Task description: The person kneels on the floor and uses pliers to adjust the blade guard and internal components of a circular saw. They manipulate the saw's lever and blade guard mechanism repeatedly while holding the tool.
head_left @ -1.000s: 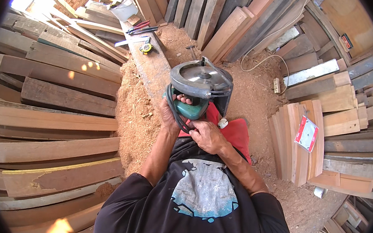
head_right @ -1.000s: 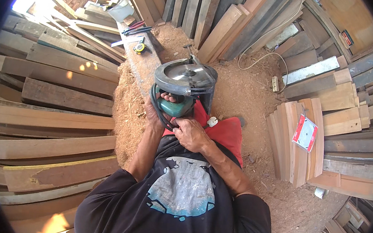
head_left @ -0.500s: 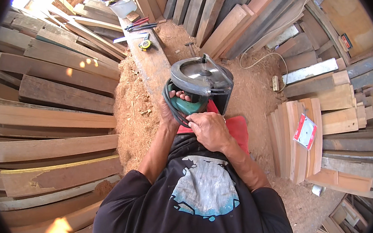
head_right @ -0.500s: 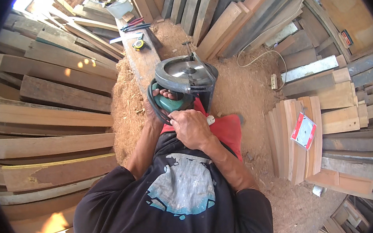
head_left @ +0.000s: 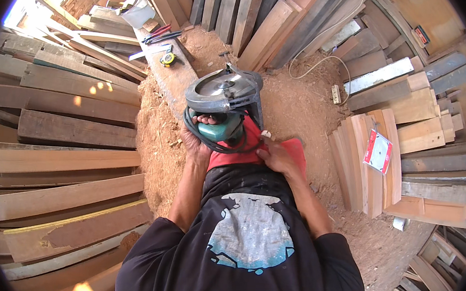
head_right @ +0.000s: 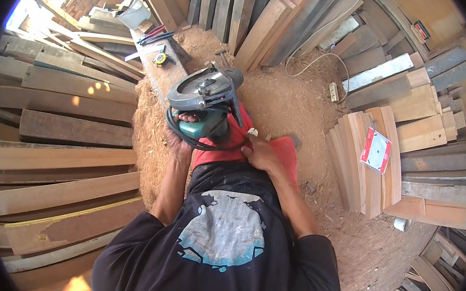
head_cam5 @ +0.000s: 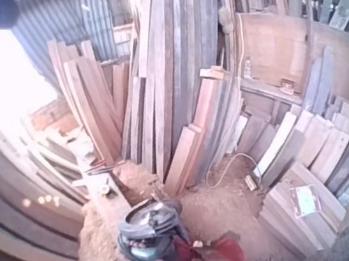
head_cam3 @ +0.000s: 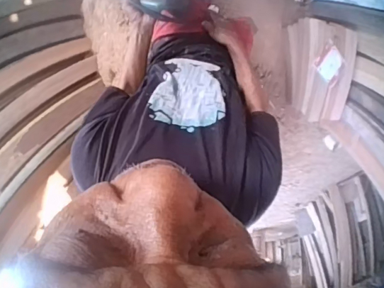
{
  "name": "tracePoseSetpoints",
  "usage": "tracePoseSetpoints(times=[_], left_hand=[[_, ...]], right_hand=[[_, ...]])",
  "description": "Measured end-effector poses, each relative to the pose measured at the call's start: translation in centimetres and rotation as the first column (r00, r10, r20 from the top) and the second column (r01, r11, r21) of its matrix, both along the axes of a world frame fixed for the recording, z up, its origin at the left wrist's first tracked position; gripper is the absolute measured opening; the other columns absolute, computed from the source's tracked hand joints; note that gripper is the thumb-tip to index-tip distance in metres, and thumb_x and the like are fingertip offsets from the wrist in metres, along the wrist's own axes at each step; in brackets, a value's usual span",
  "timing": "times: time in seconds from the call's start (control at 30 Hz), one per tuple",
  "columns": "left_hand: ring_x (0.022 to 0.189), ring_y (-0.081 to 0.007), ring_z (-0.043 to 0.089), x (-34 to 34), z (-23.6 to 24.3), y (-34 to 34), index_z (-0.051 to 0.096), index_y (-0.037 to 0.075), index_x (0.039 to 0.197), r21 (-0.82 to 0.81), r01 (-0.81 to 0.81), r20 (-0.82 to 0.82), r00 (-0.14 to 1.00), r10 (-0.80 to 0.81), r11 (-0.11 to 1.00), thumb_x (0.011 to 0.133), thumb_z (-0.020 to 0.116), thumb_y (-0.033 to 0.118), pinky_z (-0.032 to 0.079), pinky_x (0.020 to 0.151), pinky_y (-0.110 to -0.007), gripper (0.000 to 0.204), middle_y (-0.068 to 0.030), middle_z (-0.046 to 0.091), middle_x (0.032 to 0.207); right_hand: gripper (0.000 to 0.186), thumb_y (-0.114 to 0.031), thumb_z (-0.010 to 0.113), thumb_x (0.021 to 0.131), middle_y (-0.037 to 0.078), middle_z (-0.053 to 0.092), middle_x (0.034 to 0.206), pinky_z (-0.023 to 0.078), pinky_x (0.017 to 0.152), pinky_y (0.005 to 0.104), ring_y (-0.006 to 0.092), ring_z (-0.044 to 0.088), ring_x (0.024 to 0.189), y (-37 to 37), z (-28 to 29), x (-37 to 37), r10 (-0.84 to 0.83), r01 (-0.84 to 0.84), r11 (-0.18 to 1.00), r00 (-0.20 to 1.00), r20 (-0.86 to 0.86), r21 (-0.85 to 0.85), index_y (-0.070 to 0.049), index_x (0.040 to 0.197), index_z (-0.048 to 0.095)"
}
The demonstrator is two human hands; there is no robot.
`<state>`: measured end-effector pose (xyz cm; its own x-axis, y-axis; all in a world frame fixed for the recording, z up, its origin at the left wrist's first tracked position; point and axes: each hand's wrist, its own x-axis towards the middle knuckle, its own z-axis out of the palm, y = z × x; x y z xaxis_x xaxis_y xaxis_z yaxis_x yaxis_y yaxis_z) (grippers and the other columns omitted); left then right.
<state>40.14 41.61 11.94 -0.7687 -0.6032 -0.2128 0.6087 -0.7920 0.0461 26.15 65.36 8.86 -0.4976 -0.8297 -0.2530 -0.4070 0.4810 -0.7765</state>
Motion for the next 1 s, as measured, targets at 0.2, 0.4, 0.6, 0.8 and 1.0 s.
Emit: tracePoseSetpoints(times=[0.2,0.4,0.6,0.8,1.0], left_hand=[[0.077,-0.0190,0.061,0.3,0.6,0.8,0.061,0.002,0.092,-0.078,0.014,0.010,1.000,-0.013,0.997,0.092,0.063,0.008,0.056,0.078,-0.039,0.006,-0.0067,0.061,0.080],[0.076,-0.0210,0.063,0.9,0.7,1.6,0.064,0.003,0.088,-0.017,0.022,0.056,0.998,-0.021,1.000,0.087,0.067,0.010,0.056,0.076,-0.039,0.008,-0.0072,0.063,0.079],[0.074,-0.0222,0.063,0.7,1.8,2.1,0.063,0.002,0.084,-0.013,0.034,0.095,0.995,-0.033,0.999,0.086,0.063,0.013,0.057,0.075,-0.040,0.011,-0.0087,0.063,0.077],[0.076,-0.0263,0.063,1.4,1.3,2.9,0.064,0.002,0.081,-0.063,0.060,0.089,0.995,-0.054,0.996,0.084,0.065,0.015,0.057,0.079,-0.043,0.013,-0.0099,0.064,0.078],[0.079,-0.0285,0.063,1.4,0.7,3.6,0.062,0.002,0.083,-0.087,0.106,0.084,0.992,-0.098,0.991,0.084,0.065,0.015,0.056,0.083,-0.043,0.013,-0.0112,0.062,0.079]], right_hand=[[0.048,-0.030,0.066,0.093,0.027,0.068,0.118,0.050,0.097,0.0479,0.0437,0.065,0.114,-1.8,0.5,-0.8,-0.034,0.029,0.993,0.998,0.048,0.111,-0.001,0.131,0.061],[0.043,-0.042,0.060,0.096,0.028,0.071,0.100,0.053,0.088,0.0492,0.0443,0.069,0.100,-1.7,4.1,2.0,0.022,-0.023,1.000,0.991,0.130,0.001,-0.003,0.106,0.073],[0.059,-0.048,0.058,0.097,0.029,0.070,0.109,0.052,0.089,0.0483,0.0455,0.067,0.104,-4.4,4.1,4.0,-0.010,0.010,1.000,0.999,-0.034,-0.006,0.006,0.117,0.069],[0.060,-0.047,0.060,0.098,0.024,0.070,0.117,0.051,0.095,0.0474,0.0423,0.066,0.115,-4.8,3.5,2.6,-0.229,0.188,0.973,0.768,0.598,0.132,0.003,0.131,0.059],[0.062,-0.046,0.057,0.098,0.024,0.061,0.136,0.044,0.109,0.0465,0.0406,0.054,0.132,-5.8,-0.8,2.7,-0.114,0.095,0.989,0.977,0.180,0.109,-0.003,0.141,0.051]])
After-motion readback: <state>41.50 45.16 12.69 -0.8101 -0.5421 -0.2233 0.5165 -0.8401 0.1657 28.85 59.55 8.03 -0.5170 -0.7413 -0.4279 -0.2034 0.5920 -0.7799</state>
